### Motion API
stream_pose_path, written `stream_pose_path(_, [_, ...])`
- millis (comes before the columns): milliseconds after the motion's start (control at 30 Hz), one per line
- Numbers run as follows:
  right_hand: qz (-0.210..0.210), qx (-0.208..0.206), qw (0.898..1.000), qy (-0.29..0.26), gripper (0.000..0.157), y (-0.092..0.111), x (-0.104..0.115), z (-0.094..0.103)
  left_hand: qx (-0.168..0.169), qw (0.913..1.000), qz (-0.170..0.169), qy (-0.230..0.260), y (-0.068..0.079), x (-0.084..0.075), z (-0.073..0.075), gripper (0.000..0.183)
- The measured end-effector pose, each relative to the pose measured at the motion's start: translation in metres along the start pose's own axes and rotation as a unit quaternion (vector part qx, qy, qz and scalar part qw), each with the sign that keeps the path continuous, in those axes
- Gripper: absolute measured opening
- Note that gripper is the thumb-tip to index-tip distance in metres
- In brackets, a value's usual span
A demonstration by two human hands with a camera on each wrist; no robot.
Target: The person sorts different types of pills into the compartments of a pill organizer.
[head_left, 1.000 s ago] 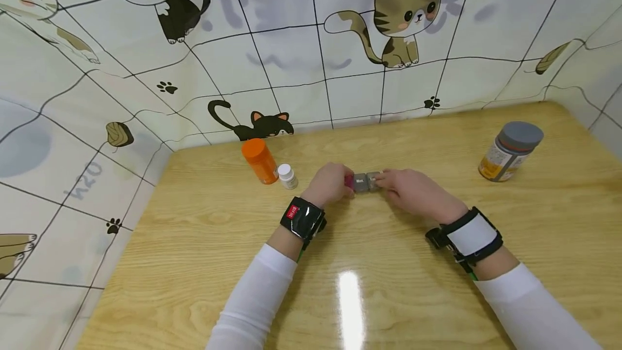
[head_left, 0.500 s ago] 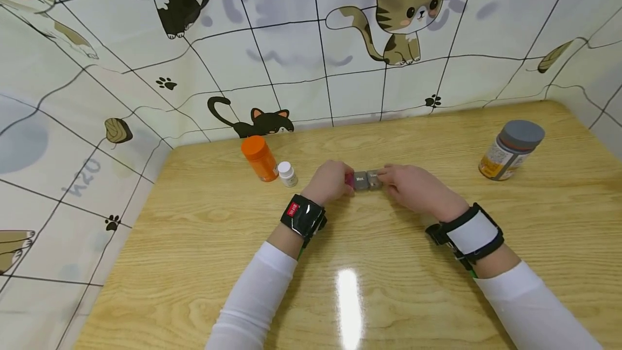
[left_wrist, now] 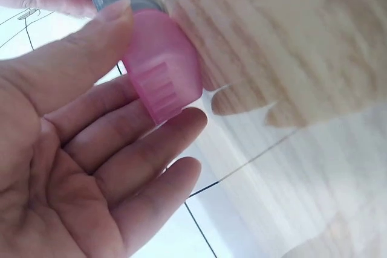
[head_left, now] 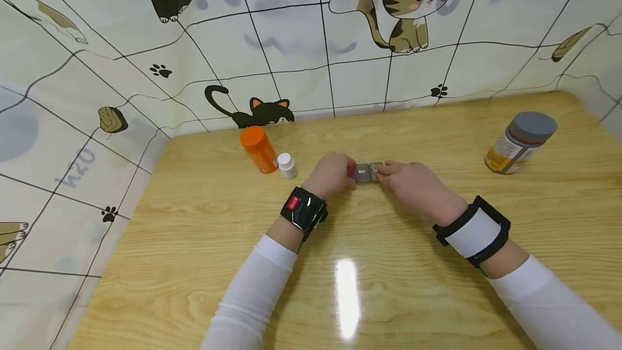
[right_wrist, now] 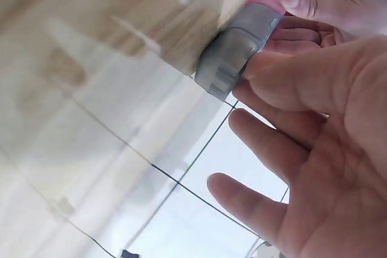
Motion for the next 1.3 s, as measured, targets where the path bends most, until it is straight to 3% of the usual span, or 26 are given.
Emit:
stream_pose_path(167, [0.002,-0.008,1.000,0.029,0.023,-0.001,0.001,0.007,-0.007,0.9998,-0.011,-0.012,-0.002,-0.004,0.005,0.018])
stream_pose_path(367, [-0.017,0.005,0.994,-0.110,0.039,0.015,-0.005,-0.003,0.002,0.9999,0.004,-0.016,0.000,0.002,0.000,0.029])
stream_pose_path(567, [-0.022,-0.016,0.988,-0.151,0.037,0.015,-0.009,-0.004,-0.005,1.0000,-0.007,-0.001,0.001,0.001,0.000,0.023])
stream_pose_path(1000, [-0.063,-0.021,0.988,-0.143,0.035,0.005,-0.018,0.004,-0.004,0.9997,-0.004,0.022,0.001,0.003,0.002,0.016])
stream_pose_path(1167, [-0.055,-0.046,0.988,-0.134,0.025,-0.014,-0.011,0.008,-0.001,0.9994,0.000,0.033,0.002,0.003,0.003,0.019])
stream_pose_path(1300, [-0.043,-0.037,0.990,-0.126,0.017,-0.033,-0.005,0.001,-0.006,0.9995,-0.003,0.030,0.002,0.004,0.004,0.025])
Point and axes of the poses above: each hand's wrist, its own y-axis away from the middle knuckle, its own z-axis out of the back of the hand, x = y × z, the point moved 6 cm from there along -y, towards the middle knuckle, and after that the axes turned 7 degrees about z, right-handed, at the moved point
